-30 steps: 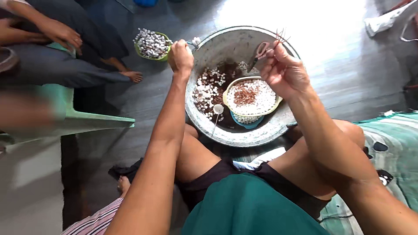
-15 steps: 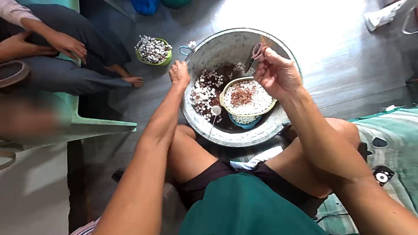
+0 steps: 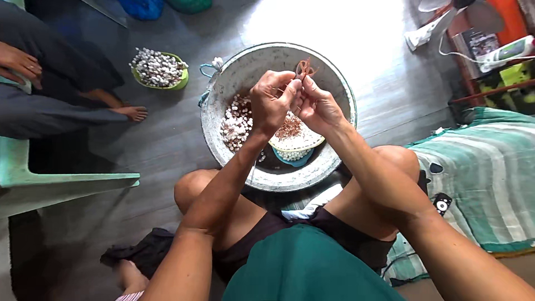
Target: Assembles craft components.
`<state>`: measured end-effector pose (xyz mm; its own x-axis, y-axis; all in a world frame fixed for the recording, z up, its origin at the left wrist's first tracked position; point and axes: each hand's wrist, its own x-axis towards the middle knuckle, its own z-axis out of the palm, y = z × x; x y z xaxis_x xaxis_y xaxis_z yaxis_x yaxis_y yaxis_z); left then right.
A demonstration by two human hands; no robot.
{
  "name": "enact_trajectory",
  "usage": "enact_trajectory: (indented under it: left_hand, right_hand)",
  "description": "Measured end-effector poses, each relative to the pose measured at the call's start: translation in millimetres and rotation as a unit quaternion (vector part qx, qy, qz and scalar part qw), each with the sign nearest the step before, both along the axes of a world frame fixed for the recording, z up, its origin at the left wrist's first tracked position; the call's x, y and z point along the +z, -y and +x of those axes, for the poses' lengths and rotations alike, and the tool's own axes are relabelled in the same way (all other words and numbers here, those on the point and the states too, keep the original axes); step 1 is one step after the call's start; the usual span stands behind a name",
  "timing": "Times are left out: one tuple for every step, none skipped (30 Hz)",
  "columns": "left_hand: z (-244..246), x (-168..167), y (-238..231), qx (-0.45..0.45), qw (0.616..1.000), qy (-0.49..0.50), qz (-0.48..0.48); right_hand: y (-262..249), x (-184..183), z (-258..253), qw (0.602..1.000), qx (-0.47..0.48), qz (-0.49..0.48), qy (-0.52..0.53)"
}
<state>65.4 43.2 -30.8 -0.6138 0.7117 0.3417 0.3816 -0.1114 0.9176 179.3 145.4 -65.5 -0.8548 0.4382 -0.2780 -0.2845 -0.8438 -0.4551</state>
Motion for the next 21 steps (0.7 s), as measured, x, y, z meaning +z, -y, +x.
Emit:
enact_trajectory:
  left_hand:
    - [2,-2,1,0.005,1.0,0.0,-0.006]
    - [4,-3,2,0.01,1.0,-0.004,-0.017]
    - [3,-3,3,0.014,0.999,-0.01,-0.029]
    - [2,-2,3,0.018,0.999,-0.012,-0.037]
    - [2,-2,3,0.022,0.999,-0.01,-0.041]
    - [1,-2,3,0.025,0.999,-0.003,-0.042]
    - [1,-1,4,0.027,0.999,0.005,-0.042]
    - [0,-1,4,0.029,0.999,0.015,-0.043]
    - [-1,0,5,0.031,0.998,0.026,-0.045]
    - [-2,1,5,0.034,0.998,0.036,-0.05]
    - [-3,2,7,0.031,0.997,0.05,-0.054]
    - [-4,3,8,0.023,0.996,0.066,-0.055]
    - [-5,4,10,0.012,0.995,0.082,-0.051]
    - [-6,6,12,-0.003,0.994,0.098,-0.048]
    - [-7,8,14,-0.023,0.993,0.11,-0.044]
    - [-7,8,17,-0.042,0.991,0.121,-0.037]
    - [-7,9,20,-0.06,0.989,0.131,-0.03]
    - [-8,9,23,-0.072,0.988,0.136,-0.024]
    - [-7,10,26,-0.077,0.987,0.138,-0.022]
    - [-7,12,29,-0.078,0.987,0.138,-0.021]
    - [-6,13,33,-0.077,0.987,0.143,-0.017]
  right_hand:
    - [2,-3,0,1.0,0.003,-0.011,0.002]
    - [4,-6,-1,1.0,0.007,-0.021,-0.003]
    - [6,-8,-3,0.999,0.012,-0.028,-0.012]
    - [7,-10,-5,0.999,0.015,-0.036,-0.02]
    - [9,-11,-7,0.999,0.016,-0.04,-0.024]
    - [10,-11,-8,0.999,0.016,-0.043,-0.026]
    - [12,-10,-9,0.999,0.015,-0.043,-0.025]
    - [14,-8,-9,0.999,0.013,-0.036,-0.018]
    - [15,-6,-10,1.0,0.012,-0.021,-0.013]
    - [17,-5,-10,1.0,0.013,-0.004,-0.009]
    - [19,-4,-10,1.0,0.01,0.012,-0.004]
    - [22,-3,-10,1.0,0.004,0.026,0.006]
    - [25,-1,-9,0.999,-0.005,0.038,0.021]
    - [28,1,-8,0.998,-0.015,0.048,0.038]
    - [31,3,-7,0.997,-0.025,0.057,0.055]
    - [36,7,-5,0.994,-0.034,0.066,0.075]
    - [41,11,-3,0.991,-0.044,0.078,0.095]
    - [48,15,-2,0.988,-0.057,0.092,0.113]
    - [54,18,-1,0.983,-0.067,0.111,0.128]
    - [60,21,0,0.979,-0.076,0.131,0.139]
    - [66,24,2,0.974,-0.087,0.148,0.146]
